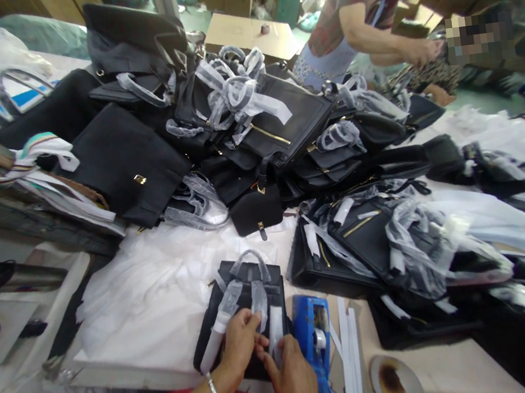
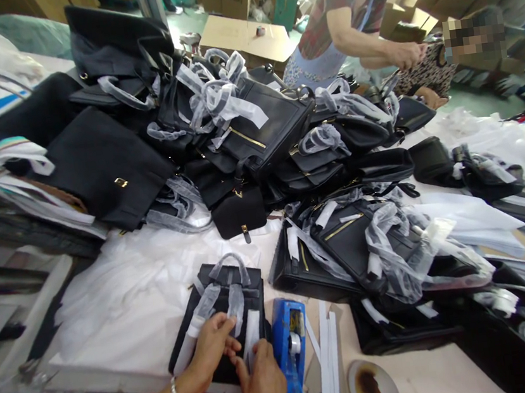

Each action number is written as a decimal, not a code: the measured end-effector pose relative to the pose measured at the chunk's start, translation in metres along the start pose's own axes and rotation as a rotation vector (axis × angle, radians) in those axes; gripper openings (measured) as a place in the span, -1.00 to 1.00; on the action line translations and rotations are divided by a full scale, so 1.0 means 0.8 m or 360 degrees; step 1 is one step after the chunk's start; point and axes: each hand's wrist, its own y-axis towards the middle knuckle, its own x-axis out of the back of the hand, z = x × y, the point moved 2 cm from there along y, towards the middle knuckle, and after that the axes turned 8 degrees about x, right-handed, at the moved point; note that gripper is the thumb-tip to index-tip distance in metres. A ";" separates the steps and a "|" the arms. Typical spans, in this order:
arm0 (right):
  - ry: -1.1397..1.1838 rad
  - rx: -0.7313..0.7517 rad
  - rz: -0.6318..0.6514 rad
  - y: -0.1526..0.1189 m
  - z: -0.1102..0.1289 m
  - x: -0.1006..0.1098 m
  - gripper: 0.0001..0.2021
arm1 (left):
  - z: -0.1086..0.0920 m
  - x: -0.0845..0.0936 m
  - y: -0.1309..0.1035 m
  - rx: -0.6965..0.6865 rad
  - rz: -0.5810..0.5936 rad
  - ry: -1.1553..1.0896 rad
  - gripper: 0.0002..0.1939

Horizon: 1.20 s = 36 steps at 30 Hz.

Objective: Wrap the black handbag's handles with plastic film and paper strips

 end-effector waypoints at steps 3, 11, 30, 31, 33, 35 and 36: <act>-0.0064 0.0019 -0.0051 -0.001 -0.004 -0.005 -0.84 | 0.002 0.001 -0.001 0.0008 0.0002 0.0006 -0.65; -0.0252 -0.0020 0.0175 0.001 0.001 0.005 -0.86 | 0.014 0.006 0.009 -0.0070 0.0003 0.0153 -0.71; 0.0173 -0.0081 -0.0024 0.000 -0.030 -0.016 -0.78 | 0.031 -0.015 -0.009 0.0053 0.0004 0.0135 -0.76; 0.0179 -0.0095 -0.0057 -0.001 -0.029 -0.018 -0.79 | 0.033 -0.015 -0.008 0.0058 0.0003 0.0130 -0.77; 0.0219 -0.0122 -0.0112 -0.001 -0.030 -0.020 -0.79 | 0.038 -0.017 -0.007 0.0061 -0.0001 0.0123 -0.78; 0.0281 -0.0156 -0.0122 0.000 -0.032 -0.022 -0.78 | 0.041 -0.018 -0.005 0.0053 -0.0005 0.0123 -0.78; 0.0299 -0.0174 -0.0109 0.001 -0.033 -0.022 -0.76 | 0.042 -0.019 -0.004 0.0050 -0.0006 0.0124 -0.77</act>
